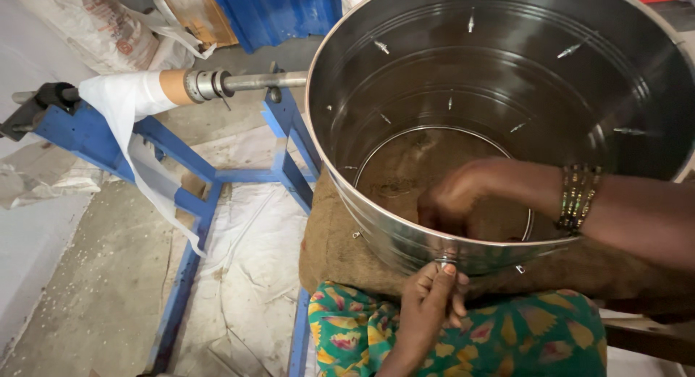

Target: The person sits on the floor and attaches metal clips to a large cylindrical metal container. They repeatedly pick up clips from a nearby orange tray, position them on the container's rim, and secure them by hand. The container is rotated occasionally to access different attachment points.

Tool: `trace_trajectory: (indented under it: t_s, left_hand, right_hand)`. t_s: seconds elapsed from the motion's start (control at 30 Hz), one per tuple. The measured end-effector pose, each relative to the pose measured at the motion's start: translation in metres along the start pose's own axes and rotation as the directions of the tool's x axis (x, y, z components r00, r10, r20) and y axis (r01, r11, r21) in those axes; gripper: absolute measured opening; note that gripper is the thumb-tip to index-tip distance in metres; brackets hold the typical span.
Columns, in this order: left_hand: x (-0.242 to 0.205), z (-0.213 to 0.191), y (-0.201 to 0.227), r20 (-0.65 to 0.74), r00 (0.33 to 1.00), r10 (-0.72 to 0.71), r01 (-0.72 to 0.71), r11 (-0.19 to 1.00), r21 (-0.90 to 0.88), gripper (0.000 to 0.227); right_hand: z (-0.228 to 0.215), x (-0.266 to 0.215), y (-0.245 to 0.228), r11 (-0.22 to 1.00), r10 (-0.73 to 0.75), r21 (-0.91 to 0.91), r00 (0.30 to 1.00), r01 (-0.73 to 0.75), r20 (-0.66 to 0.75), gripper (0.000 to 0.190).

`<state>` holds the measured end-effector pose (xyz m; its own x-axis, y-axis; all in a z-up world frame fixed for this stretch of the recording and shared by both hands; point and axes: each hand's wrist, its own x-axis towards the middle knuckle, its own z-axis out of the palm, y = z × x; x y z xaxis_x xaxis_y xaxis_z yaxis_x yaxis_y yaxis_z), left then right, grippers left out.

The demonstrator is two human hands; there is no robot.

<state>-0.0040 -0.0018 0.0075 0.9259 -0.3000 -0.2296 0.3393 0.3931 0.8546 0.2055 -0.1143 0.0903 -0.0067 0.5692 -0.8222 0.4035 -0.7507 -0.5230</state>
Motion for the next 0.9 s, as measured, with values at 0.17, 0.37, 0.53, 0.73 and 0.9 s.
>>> trace_trajectory:
  t_s: [0.17,0.37,0.53,0.73,0.9]
  left_hand:
    - [0.001,-0.003,-0.001,0.002,1.0,0.016,-0.016,1.0,0.007,0.035]
    - [0.0,-0.004,-0.002,0.007,1.0,0.016,-0.016,1.0,0.002,0.034]
    - [0.002,-0.002,0.0,-0.011,1.0,0.0,0.0,0.998,0.061,0.036]
    - [0.0,0.0,0.002,-0.012,1.0,0.017,-0.015,0.995,0.101,0.035]
    - [0.001,-0.002,-0.001,-0.011,1.0,0.007,-0.006,0.996,0.092,0.036]
  right_hand:
    - [-0.001,0.009,0.013,0.966,0.0,-0.259,0.999,-0.011,-0.043,0.032]
    - [0.003,0.006,0.001,0.971,0.229,0.074,0.973,-0.229,0.002,0.031]
    - [0.001,0.001,-0.005,0.981,0.191,0.043,0.982,-0.19,-0.006,0.033]
    - [-0.003,0.012,0.012,0.991,0.133,-0.022,0.989,-0.134,-0.059,0.035]
    - [-0.005,0.008,0.01,0.988,0.14,-0.066,0.99,-0.141,-0.014,0.036]
